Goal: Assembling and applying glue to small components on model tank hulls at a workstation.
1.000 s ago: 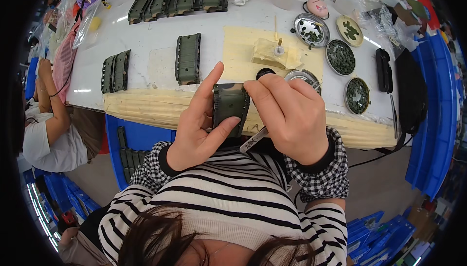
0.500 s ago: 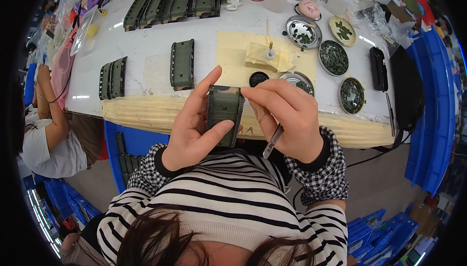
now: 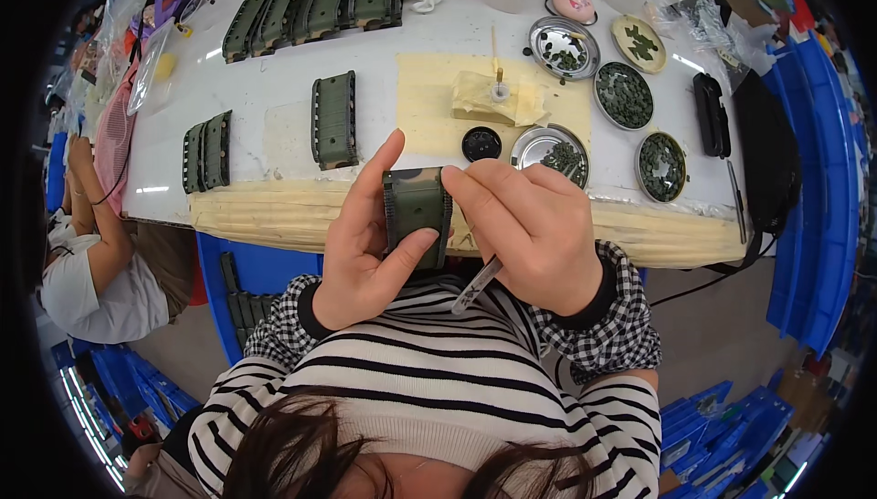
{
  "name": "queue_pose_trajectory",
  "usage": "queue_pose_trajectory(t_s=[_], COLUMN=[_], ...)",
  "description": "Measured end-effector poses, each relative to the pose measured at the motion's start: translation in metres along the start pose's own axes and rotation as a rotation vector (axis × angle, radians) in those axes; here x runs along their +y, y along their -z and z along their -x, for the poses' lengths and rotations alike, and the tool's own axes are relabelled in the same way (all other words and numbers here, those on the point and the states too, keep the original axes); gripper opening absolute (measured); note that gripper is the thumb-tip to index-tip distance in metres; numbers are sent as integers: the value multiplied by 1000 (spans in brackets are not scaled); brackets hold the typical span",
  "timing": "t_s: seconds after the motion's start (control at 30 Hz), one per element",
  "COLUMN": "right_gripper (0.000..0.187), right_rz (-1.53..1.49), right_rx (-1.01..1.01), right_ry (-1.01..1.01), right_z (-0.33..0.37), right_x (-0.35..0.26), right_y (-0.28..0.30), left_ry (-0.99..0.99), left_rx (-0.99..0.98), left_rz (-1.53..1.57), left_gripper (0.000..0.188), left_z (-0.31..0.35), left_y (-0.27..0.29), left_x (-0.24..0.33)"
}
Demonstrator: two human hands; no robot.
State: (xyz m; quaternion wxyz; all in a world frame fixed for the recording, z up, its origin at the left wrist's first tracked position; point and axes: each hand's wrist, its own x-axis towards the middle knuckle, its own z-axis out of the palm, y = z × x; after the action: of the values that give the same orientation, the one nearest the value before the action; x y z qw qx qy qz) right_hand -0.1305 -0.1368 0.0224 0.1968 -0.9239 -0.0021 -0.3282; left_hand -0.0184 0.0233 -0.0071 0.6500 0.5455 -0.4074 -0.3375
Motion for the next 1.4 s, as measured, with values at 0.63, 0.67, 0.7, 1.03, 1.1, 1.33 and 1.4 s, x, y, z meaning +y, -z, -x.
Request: queue_pose_trajectory(t_s=[0.63,0.67,0.7,1.03,1.1,1.33,1.4], right_gripper=[11,11,11,11,14,23,27], right_rz=[337,315,288,324,259,-303,-297], right_rx=[-3,-40,-77,-70,9,48,60], right_ry=[-674,-675,-674,-554,-636,-202,-120], right_z=[87,86,84,73,57,-7,-15], right_x=[103,106,109,112,81,-10,-14], right_y=[106,107,107,105,104,16,1], left_ry=[239,224,210,135,184,237,83], left_rx=[102,92,85,109,53,-34,-20], left_rz=[354,335,313,341,326,384,203], left_gripper=[68,69,70,46,27,18,19], left_z=[-9,-8,-7,-3,-5,-10,-10], left_y=[10,10,11,6,7,4,9], left_x=[16,16,15,10,7,7,-1])
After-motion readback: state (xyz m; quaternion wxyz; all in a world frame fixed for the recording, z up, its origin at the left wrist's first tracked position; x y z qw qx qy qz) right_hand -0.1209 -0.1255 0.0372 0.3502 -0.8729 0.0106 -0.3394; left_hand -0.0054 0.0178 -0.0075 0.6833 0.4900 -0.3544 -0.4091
